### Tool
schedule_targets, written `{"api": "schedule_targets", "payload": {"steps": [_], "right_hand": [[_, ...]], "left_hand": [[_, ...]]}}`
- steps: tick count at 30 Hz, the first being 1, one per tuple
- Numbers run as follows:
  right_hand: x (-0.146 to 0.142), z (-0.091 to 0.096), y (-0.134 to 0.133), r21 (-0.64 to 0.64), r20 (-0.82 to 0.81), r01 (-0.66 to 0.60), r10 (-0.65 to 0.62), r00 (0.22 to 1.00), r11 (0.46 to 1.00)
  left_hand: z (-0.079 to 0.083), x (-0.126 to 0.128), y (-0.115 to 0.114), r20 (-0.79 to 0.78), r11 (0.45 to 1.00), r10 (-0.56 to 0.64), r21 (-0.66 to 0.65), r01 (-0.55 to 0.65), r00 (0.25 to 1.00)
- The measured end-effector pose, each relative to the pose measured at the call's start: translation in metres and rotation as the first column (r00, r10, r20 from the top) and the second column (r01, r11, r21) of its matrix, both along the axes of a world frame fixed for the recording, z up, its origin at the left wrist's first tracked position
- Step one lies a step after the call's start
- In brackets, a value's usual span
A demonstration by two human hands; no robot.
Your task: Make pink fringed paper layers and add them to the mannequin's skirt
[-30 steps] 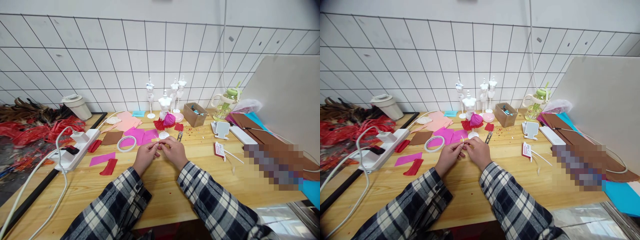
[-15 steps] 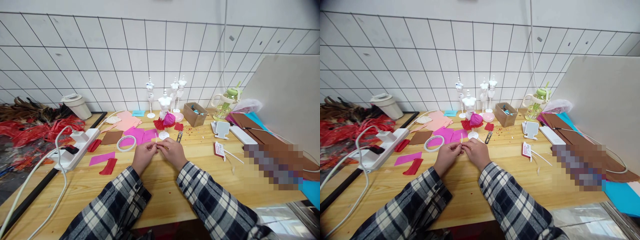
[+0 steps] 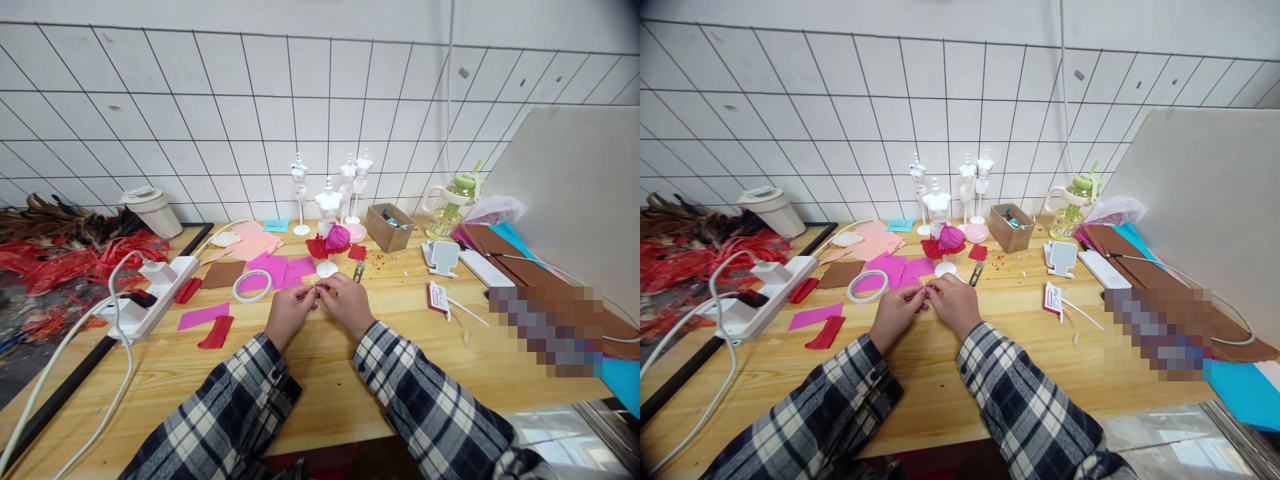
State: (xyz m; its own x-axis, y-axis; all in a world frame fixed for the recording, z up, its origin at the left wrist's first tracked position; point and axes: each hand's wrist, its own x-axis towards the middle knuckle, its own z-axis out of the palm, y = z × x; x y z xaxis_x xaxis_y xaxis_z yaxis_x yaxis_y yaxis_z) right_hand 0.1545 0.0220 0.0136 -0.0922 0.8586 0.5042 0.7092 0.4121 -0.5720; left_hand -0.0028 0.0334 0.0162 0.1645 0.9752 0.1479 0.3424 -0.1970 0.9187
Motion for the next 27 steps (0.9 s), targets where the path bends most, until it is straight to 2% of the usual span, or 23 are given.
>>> {"api": "schedule_targets", "payload": {"steps": [7, 11, 15, 17, 19, 22, 27], "right_hand": [[-0.003, -0.006, 0.006, -0.097, -0.235, -0.001, -0.022, 0.972, 0.995], [0.002, -0.011, 0.013, -0.143, -0.341, 0.078, -0.123, 0.932, 0.987], [0.008, -0.013, 0.019, -0.239, -0.377, 0.142, -0.227, 0.898, 0.961], [0.009, -0.014, 0.02, -0.27, -0.371, 0.159, -0.255, 0.893, 0.95], [0.009, -0.015, 0.02, -0.286, -0.362, 0.157, -0.258, 0.896, 0.945], [0.008, -0.018, 0.02, -0.301, -0.36, 0.134, -0.243, 0.901, 0.944], [0.01, -0.021, 0.022, -0.312, -0.399, 0.155, -0.277, 0.874, 0.937]], "left_hand": [[-0.001, 0.0, -0.001, -0.012, 1.0, 0.003, 0.03, -0.003, 1.0], [0.003, 0.001, -0.005, 0.069, 0.998, -0.061, 0.002, 0.061, 0.996], [0.011, -0.001, -0.008, 0.129, 0.985, -0.135, 0.126, 0.119, 0.982], [0.011, -0.003, -0.008, 0.218, 0.985, -0.138, 0.132, 0.11, 0.966], [0.008, -0.003, -0.006, 0.359, 0.992, -0.127, 0.045, 0.118, 0.925], [0.002, -0.003, -0.005, 0.569, 0.976, -0.076, -0.127, 0.179, 0.819], [-0.002, -0.002, -0.004, 0.709, 0.935, 0.021, -0.263, 0.237, 0.705]]}}
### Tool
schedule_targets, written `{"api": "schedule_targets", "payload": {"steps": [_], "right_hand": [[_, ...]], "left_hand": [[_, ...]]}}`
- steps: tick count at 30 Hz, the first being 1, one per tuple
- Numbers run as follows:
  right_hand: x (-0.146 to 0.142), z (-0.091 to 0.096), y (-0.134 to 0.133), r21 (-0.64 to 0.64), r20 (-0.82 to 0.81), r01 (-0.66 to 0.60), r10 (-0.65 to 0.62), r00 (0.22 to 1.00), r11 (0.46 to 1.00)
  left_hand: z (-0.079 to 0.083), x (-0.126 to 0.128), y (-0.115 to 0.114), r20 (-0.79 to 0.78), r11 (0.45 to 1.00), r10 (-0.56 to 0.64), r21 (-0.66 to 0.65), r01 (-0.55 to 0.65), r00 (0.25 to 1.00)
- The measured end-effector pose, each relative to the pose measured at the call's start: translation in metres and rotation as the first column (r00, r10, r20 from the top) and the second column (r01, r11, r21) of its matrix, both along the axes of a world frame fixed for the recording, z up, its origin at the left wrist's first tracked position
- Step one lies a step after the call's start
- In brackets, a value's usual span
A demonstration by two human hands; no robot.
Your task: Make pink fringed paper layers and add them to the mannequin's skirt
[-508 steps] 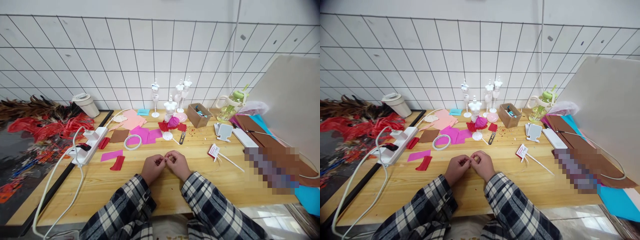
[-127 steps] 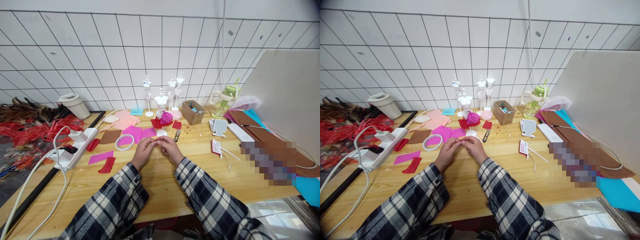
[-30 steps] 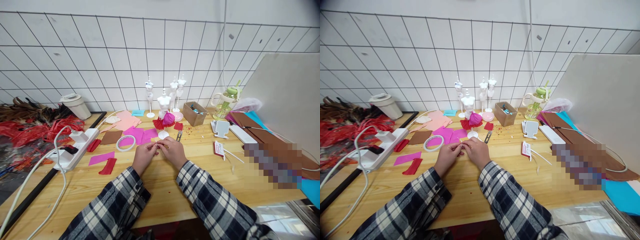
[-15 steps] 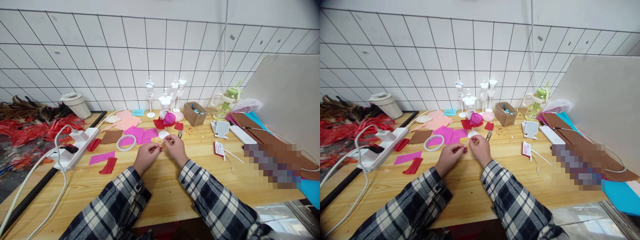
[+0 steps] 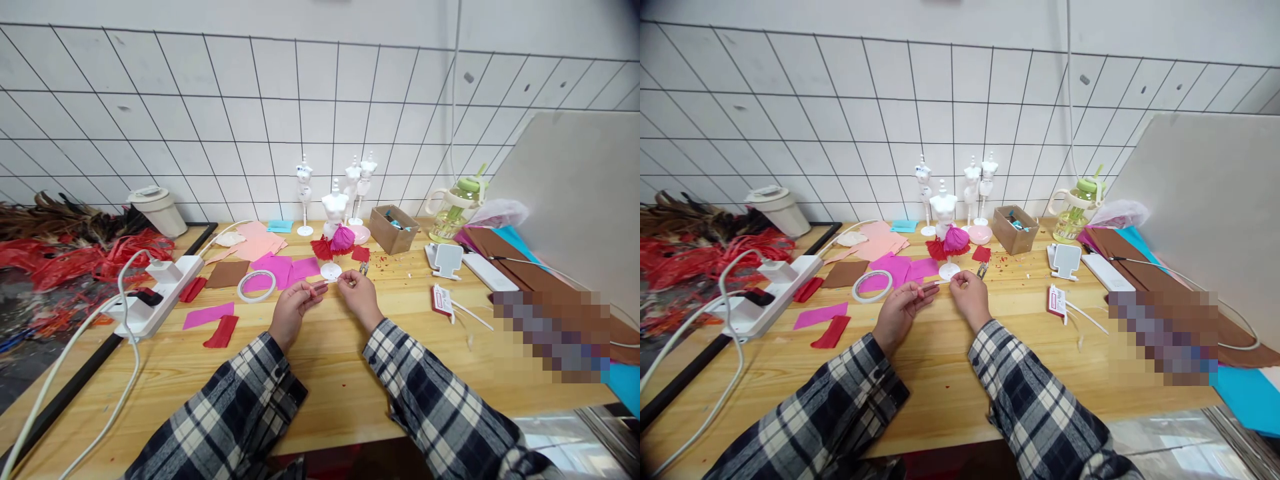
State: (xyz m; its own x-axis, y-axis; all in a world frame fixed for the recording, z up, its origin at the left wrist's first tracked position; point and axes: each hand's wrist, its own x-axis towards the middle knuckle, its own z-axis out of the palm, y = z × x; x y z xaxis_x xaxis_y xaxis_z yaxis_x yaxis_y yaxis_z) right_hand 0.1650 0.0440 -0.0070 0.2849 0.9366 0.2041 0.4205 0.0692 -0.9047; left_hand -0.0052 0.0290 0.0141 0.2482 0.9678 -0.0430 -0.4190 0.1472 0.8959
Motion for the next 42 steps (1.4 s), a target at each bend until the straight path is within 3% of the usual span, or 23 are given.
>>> {"api": "schedule_targets", "payload": {"steps": [12, 18, 21, 24, 27, 28, 29, 31, 33, 36, 39, 40, 41, 42], "right_hand": [[0.007, 0.001, 0.003, 0.038, -0.116, 0.152, -0.147, 0.982, 0.988], [0.021, 0.041, -0.015, 0.178, -0.432, 0.272, -0.174, 0.885, 0.946], [0.048, 0.069, -0.013, 0.301, -0.466, 0.439, -0.271, 0.842, 0.846], [0.087, 0.092, 0.009, 0.421, -0.302, 0.499, -0.402, 0.864, 0.757], [0.13, 0.1, 0.046, 0.472, -0.003, 0.539, -0.61, 0.792, 0.698], [0.144, 0.098, 0.058, 0.45, 0.114, 0.542, -0.648, 0.753, 0.709], [0.156, 0.096, 0.07, 0.403, 0.242, 0.518, -0.634, 0.735, 0.755], [0.175, 0.09, 0.088, 0.242, 0.452, 0.435, -0.497, 0.74, 0.867], [0.185, 0.088, 0.096, 0.159, 0.534, 0.433, -0.446, 0.719, 0.888], [0.174, 0.091, 0.087, 0.26, 0.465, 0.509, -0.569, 0.678, 0.82], [0.126, 0.088, 0.054, 0.52, 0.144, 0.554, -0.706, 0.694, 0.65], [0.103, 0.082, 0.04, 0.559, 0.049, 0.539, -0.674, 0.737, 0.63], [0.079, 0.075, 0.027, 0.567, -0.001, 0.491, -0.595, 0.804, 0.662], [0.056, 0.067, 0.015, 0.551, -0.015, 0.412, -0.485, 0.874, 0.726]], "left_hand": [[0.004, 0.002, -0.004, 0.195, 0.988, -0.057, -0.129, 0.083, 0.979], [0.005, 0.001, -0.002, 0.232, 0.979, -0.049, -0.181, 0.092, 0.971], [0.003, 0.0, 0.001, 0.232, 0.976, -0.047, -0.197, 0.094, 0.972], [0.0, 0.0, 0.004, 0.221, 0.976, -0.066, -0.189, 0.109, 0.973], [-0.005, 0.001, 0.007, 0.224, 0.974, -0.078, -0.193, 0.122, 0.971], [-0.006, 0.001, 0.007, 0.225, 0.974, -0.076, -0.193, 0.121, 0.971], [-0.007, 0.001, 0.009, 0.227, 0.975, -0.073, -0.188, 0.118, 0.971], [-0.009, 0.0, 0.011, 0.235, 0.98, -0.07, -0.165, 0.11, 0.97], [-0.011, -0.001, 0.014, 0.255, 0.984, -0.07, -0.143, 0.109, 0.964], [-0.012, -0.002, 0.018, 0.308, 0.982, -0.075, -0.14, 0.123, 0.948], [-0.011, -0.002, 0.021, 0.397, 0.974, -0.097, -0.15, 0.169, 0.913], [-0.011, -0.002, 0.022, 0.429, 0.971, -0.106, -0.152, 0.187, 0.897], [-0.01, -0.003, 0.022, 0.458, 0.967, -0.114, -0.153, 0.204, 0.882], [-0.009, -0.004, 0.022, 0.479, 0.964, -0.12, -0.151, 0.217, 0.87]]}}
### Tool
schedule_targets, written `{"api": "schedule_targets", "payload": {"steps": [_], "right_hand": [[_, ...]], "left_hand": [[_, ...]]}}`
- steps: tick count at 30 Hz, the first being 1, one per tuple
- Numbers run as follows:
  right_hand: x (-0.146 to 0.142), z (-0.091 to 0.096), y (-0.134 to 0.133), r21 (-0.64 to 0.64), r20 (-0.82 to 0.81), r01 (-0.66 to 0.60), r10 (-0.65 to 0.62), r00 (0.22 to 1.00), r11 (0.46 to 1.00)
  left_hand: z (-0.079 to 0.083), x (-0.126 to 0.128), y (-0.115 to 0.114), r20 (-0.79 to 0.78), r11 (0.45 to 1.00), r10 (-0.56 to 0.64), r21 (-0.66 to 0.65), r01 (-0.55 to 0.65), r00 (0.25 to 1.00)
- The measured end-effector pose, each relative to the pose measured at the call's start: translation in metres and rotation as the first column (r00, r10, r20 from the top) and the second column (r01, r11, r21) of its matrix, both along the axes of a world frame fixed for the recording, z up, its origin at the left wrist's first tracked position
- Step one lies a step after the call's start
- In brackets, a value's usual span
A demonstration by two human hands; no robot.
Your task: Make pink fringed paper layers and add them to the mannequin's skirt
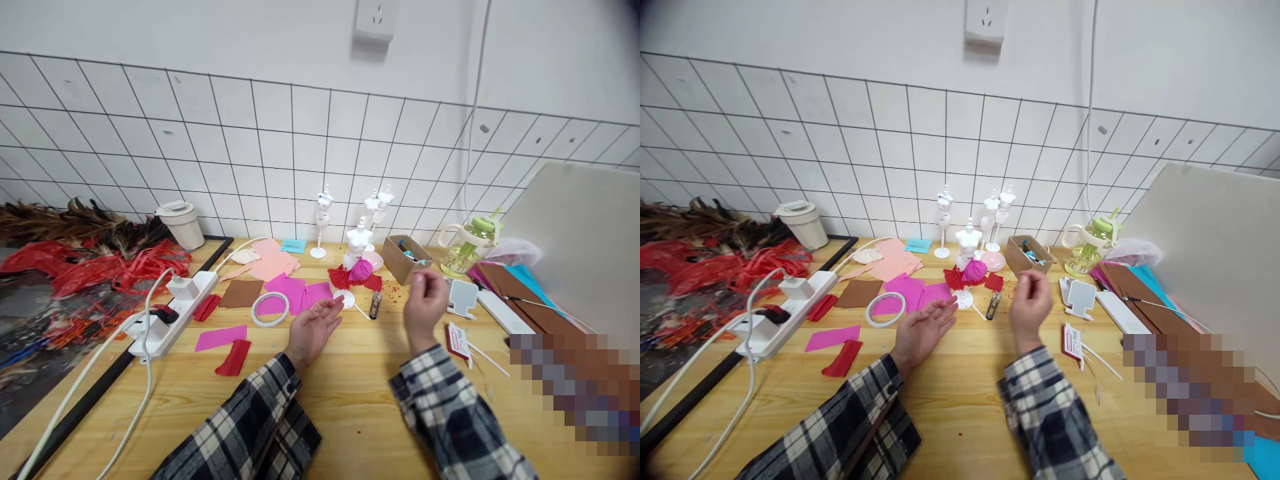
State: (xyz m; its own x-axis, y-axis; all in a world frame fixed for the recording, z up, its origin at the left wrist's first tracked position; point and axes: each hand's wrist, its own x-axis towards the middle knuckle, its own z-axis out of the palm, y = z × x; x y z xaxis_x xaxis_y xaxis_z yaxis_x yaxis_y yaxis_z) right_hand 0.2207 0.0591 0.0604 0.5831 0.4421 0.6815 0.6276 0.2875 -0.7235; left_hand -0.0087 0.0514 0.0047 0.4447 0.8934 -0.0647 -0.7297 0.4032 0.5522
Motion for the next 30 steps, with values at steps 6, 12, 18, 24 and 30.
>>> {"api": "schedule_targets", "payload": {"steps": [6, 12, 18, 24, 30], "right_hand": [[-0.076, -0.034, -0.026, -0.324, 0.063, -0.55, 0.598, 0.799, 0.77], [-0.07, -0.033, -0.031, -0.354, 0.046, -0.545, 0.597, 0.801, 0.76], [-0.08, -0.03, -0.037, -0.376, -0.04, -0.61, 0.645, 0.763, 0.698], [-0.083, -0.034, -0.036, -0.343, 0.003, -0.582, 0.621, 0.784, 0.737], [-0.079, -0.032, -0.039, -0.321, 0.215, -0.506, 0.582, 0.784, 0.8]], "left_hand": [[0.007, -0.003, -0.005, 0.039, 0.998, -0.037, 0.047, 0.035, 0.999], [0.013, 0.003, -0.011, 0.06, 0.995, -0.073, 0.07, 0.069, 0.996], [0.016, 0.011, -0.013, -0.047, 0.997, 0.025, 0.073, -0.021, 0.999], [0.018, 0.012, -0.016, -0.015, 0.998, -0.029, 0.047, 0.03, 0.999], [0.021, 0.014, -0.021, 0.029, 1.0, -0.029, 0.008, 0.029, 0.999]]}}
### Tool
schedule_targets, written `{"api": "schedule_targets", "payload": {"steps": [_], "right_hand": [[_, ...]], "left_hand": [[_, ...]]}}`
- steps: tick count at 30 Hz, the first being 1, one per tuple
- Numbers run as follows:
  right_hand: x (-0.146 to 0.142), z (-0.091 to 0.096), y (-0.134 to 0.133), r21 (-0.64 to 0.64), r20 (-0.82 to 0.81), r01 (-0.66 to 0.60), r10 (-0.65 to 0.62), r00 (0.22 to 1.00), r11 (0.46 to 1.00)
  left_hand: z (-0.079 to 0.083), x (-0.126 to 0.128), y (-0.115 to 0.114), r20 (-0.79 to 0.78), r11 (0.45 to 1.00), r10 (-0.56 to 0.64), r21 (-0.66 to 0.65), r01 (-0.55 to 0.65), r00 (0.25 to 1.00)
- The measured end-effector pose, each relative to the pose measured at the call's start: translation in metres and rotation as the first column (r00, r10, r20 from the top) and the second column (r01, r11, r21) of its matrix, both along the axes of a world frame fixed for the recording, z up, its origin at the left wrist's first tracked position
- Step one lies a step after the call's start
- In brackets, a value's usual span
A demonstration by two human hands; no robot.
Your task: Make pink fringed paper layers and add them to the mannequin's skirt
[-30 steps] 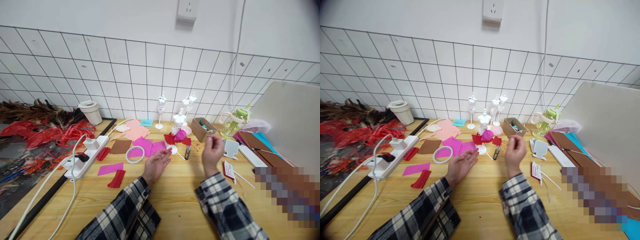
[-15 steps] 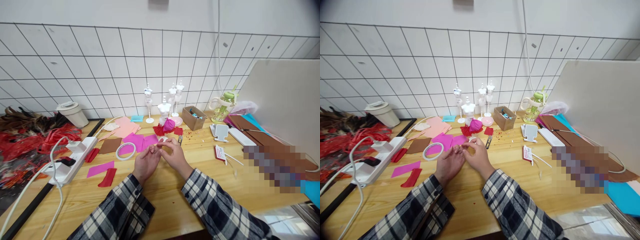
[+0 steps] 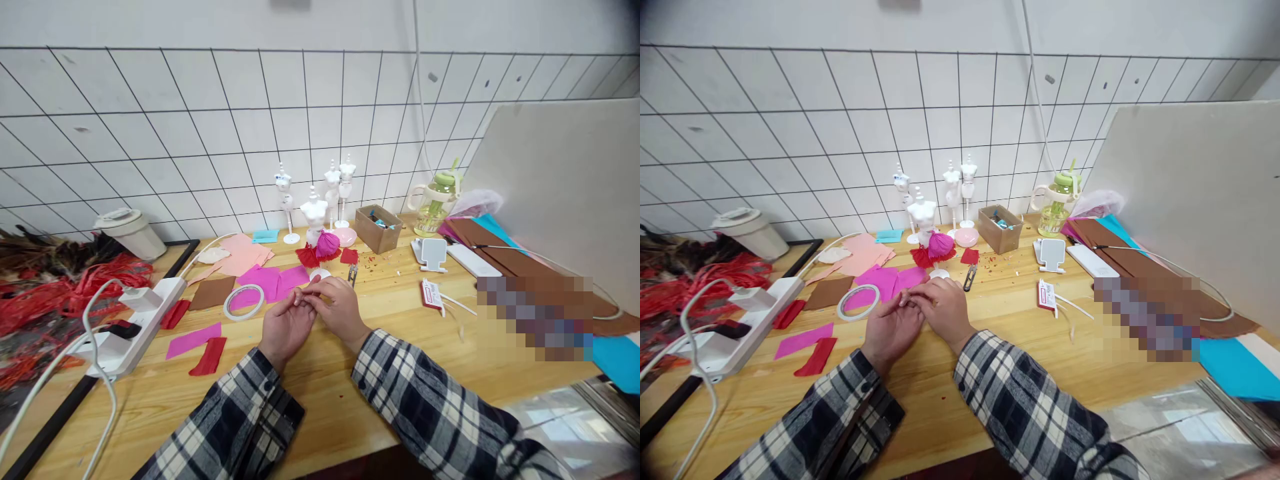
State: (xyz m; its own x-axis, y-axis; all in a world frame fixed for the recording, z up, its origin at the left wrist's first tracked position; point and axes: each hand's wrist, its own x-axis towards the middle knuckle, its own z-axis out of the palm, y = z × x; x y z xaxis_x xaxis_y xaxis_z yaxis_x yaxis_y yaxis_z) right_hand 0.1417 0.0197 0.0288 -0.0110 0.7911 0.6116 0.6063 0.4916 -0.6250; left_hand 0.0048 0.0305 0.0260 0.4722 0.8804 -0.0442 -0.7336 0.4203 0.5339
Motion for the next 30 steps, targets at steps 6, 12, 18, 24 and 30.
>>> {"api": "schedule_targets", "payload": {"steps": [6, 12, 18, 24, 30], "right_hand": [[0.006, -0.003, 0.004, 0.01, 0.048, 0.005, -0.005, 0.999, 1.0], [0.005, -0.008, 0.006, -0.013, -0.058, 0.034, -0.035, 0.998, 0.999], [0.028, -0.002, 0.01, 0.173, 0.028, 0.081, -0.087, 0.996, 0.982], [0.048, -0.002, 0.018, 0.016, 0.134, -0.031, 0.029, 0.991, 0.999], [0.031, -0.004, 0.013, -0.048, 0.146, -0.086, 0.092, 0.985, 0.995]], "left_hand": [[-0.003, -0.002, 0.004, -0.061, 0.997, 0.015, 0.073, -0.011, 0.998], [-0.009, -0.016, 0.016, -0.62, 0.884, 0.412, 0.449, -0.129, 0.668], [-0.013, -0.021, 0.017, -0.696, 0.961, 0.262, 0.251, -0.115, 0.668], [-0.003, -0.022, 0.014, -0.668, 0.707, 0.689, 0.705, -0.057, 0.28], [-0.005, -0.019, 0.01, -0.492, 0.436, 0.868, 0.82, 0.372, 0.069]]}}
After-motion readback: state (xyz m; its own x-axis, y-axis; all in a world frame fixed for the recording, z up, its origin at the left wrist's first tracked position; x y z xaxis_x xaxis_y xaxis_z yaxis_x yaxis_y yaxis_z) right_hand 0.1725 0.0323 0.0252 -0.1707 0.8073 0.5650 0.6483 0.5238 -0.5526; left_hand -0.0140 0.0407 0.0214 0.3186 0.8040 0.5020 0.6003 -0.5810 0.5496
